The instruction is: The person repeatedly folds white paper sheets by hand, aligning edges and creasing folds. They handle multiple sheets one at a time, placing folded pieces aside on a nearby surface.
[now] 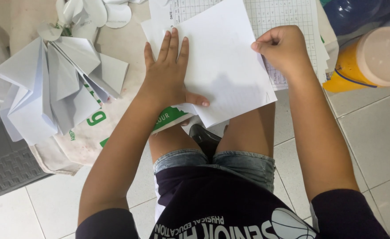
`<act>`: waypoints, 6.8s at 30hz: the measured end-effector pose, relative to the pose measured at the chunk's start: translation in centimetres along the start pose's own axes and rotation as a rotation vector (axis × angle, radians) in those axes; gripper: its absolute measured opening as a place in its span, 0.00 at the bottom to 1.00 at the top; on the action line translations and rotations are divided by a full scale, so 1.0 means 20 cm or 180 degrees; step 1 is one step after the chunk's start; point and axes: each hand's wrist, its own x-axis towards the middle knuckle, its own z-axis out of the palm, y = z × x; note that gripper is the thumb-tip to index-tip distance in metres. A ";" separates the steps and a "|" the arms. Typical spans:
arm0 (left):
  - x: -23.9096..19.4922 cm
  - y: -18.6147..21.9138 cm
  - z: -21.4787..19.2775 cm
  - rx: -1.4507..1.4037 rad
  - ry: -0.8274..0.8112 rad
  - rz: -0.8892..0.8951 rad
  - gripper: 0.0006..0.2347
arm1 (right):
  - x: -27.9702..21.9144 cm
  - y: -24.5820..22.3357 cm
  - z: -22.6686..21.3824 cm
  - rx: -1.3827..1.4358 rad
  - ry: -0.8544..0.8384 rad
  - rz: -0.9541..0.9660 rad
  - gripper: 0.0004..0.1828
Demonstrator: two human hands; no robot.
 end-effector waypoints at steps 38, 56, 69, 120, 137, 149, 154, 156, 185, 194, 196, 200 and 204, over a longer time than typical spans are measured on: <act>-0.01 -0.11 -0.04 -0.0195 0.0183 -0.0158 0.55 | 0.02 0.01 -0.02 -0.0284 -0.0093 -0.0058 0.05; 0.05 -0.24 0.10 -0.0951 0.1165 0.0247 0.26 | -0.19 0.14 -0.09 -0.0400 -0.0293 0.0216 0.09; -0.01 -0.21 -0.09 -0.0571 0.0301 -0.0034 0.40 | -0.22 0.15 -0.10 -0.0345 -0.0288 0.0048 0.09; 0.03 -0.23 0.00 -0.0682 0.1362 -0.0390 0.33 | -0.20 0.23 -0.06 -0.0223 -0.0092 -0.0052 0.07; -0.06 -0.14 0.02 -0.0077 0.0895 0.0083 0.48 | -0.21 0.20 -0.06 -0.0150 0.0247 -0.0131 0.06; -0.07 -0.10 -0.03 -0.0101 0.0454 0.0048 0.54 | -0.30 0.27 -0.12 0.0372 -0.0176 0.0509 0.08; -0.07 -0.10 -0.03 -0.0090 0.0361 0.0010 0.57 | -0.28 0.34 -0.10 0.0665 -0.0202 0.0305 0.07; -0.07 -0.10 -0.03 -0.0137 0.0308 -0.0002 0.56 | -0.29 0.34 -0.10 0.0627 -0.0194 0.0295 0.06; -0.22 -0.09 0.24 -0.0162 0.1983 0.1205 0.34 | -0.33 0.36 -0.07 0.0421 -0.0017 0.0220 0.06; -0.12 -0.11 0.22 -0.0798 0.1900 0.1029 0.12 | -0.37 0.30 -0.08 0.0284 0.0157 0.0224 0.06; -0.09 -0.11 0.19 -0.0743 0.2008 0.0926 0.09 | -0.37 0.30 -0.08 0.0233 0.0225 0.0227 0.07; -0.09 -0.10 0.01 -0.0925 0.0627 0.0373 0.31 | -0.36 0.31 -0.09 0.0435 0.0166 0.0230 0.05; -0.04 -0.08 -0.14 -0.0425 -0.0242 0.0161 0.47 | -0.37 0.35 -0.09 0.0618 0.0084 0.0265 0.06</act>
